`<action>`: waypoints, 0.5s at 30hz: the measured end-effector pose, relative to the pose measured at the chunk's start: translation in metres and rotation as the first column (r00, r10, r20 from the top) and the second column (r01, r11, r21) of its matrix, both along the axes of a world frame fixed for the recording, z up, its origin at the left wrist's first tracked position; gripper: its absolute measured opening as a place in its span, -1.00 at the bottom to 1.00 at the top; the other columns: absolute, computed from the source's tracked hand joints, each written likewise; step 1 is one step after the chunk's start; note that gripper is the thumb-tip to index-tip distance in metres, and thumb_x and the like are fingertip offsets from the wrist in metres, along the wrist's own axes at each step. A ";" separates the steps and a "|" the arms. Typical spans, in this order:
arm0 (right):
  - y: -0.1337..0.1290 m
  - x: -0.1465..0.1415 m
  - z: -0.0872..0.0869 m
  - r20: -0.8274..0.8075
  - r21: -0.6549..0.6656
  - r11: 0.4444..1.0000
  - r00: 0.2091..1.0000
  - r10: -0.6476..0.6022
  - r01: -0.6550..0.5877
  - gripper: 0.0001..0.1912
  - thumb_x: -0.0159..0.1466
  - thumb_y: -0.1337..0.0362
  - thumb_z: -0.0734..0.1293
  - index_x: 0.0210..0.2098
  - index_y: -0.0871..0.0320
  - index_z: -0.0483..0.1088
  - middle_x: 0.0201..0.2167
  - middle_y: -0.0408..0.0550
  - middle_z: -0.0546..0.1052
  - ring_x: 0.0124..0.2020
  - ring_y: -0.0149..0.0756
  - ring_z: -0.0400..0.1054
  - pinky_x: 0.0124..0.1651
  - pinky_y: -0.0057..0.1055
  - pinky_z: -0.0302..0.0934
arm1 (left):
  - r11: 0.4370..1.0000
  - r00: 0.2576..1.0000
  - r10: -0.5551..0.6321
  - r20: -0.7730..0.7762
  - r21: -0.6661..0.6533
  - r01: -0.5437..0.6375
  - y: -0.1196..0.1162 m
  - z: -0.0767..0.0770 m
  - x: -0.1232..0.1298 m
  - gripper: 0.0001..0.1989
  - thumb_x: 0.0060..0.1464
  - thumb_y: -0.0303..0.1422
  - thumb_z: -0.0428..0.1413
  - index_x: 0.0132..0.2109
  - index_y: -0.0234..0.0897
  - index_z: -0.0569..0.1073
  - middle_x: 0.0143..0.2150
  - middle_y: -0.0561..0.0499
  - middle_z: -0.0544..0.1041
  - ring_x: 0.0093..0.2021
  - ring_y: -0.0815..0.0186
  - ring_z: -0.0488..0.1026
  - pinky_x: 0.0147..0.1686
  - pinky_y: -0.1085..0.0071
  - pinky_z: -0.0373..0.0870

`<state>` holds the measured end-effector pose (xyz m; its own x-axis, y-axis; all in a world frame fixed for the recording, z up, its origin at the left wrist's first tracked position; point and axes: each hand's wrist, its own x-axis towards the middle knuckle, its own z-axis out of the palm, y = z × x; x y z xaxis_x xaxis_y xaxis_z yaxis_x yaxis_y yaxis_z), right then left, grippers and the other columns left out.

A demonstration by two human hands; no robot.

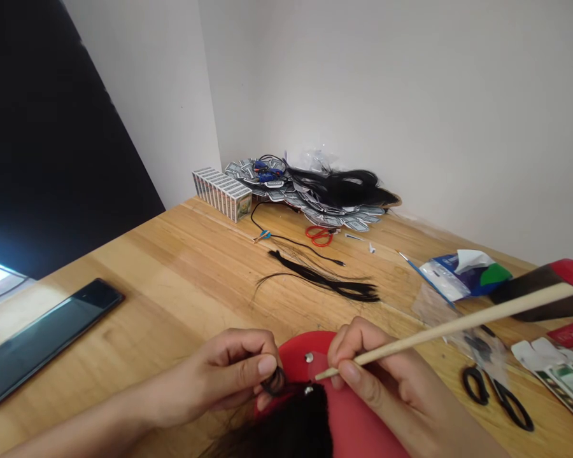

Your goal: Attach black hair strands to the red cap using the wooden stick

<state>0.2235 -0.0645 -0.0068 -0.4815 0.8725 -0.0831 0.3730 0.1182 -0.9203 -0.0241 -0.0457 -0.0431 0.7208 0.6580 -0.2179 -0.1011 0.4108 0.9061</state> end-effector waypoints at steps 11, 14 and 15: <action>0.000 -0.001 0.000 0.023 0.031 0.999 0.999 -0.027 0.026 -0.69 0.49 0.06 0.14 -0.31 0.04 0.31 -0.38 -0.18 0.35 -0.33 -0.26 0.28 -0.27 -0.35 0.13 | 1.000 1.000 -0.009 -0.005 0.001 0.009 -0.001 0.000 -0.001 -0.54 0.22 0.02 0.14 -0.33 -0.33 0.37 -0.48 0.08 0.35 -0.61 0.53 -0.03 -0.65 0.49 -0.17; 0.000 0.000 -0.001 0.027 0.043 0.999 1.000 -0.001 -0.001 -0.69 0.50 0.08 0.13 -0.32 0.04 0.30 -0.38 -0.18 0.35 -0.32 -0.25 0.28 -0.28 -0.35 0.13 | 1.000 1.000 -0.013 -0.009 -0.002 0.013 -0.001 -0.001 -0.001 -0.54 0.22 0.02 0.14 -0.33 -0.33 0.36 -0.49 0.09 0.34 -0.62 0.53 -0.03 -0.66 0.49 -0.18; 0.000 0.001 -0.001 0.027 0.045 0.999 1.000 0.006 -0.007 -0.69 0.50 0.09 0.12 -0.32 0.04 0.30 -0.38 -0.17 0.35 -0.32 -0.25 0.29 -0.27 -0.35 0.13 | 1.000 1.000 -0.014 -0.008 0.000 0.014 -0.001 -0.001 -0.001 -0.55 0.22 0.02 0.14 -0.33 -0.33 0.37 -0.49 0.09 0.34 -0.62 0.53 -0.03 -0.66 0.50 -0.18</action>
<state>0.2243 -0.0641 -0.0076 -0.4852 0.8725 -0.0572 0.3970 0.1615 -0.9035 -0.0248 -0.0462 -0.0444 0.7285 0.6475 -0.2237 -0.0880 0.4123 0.9068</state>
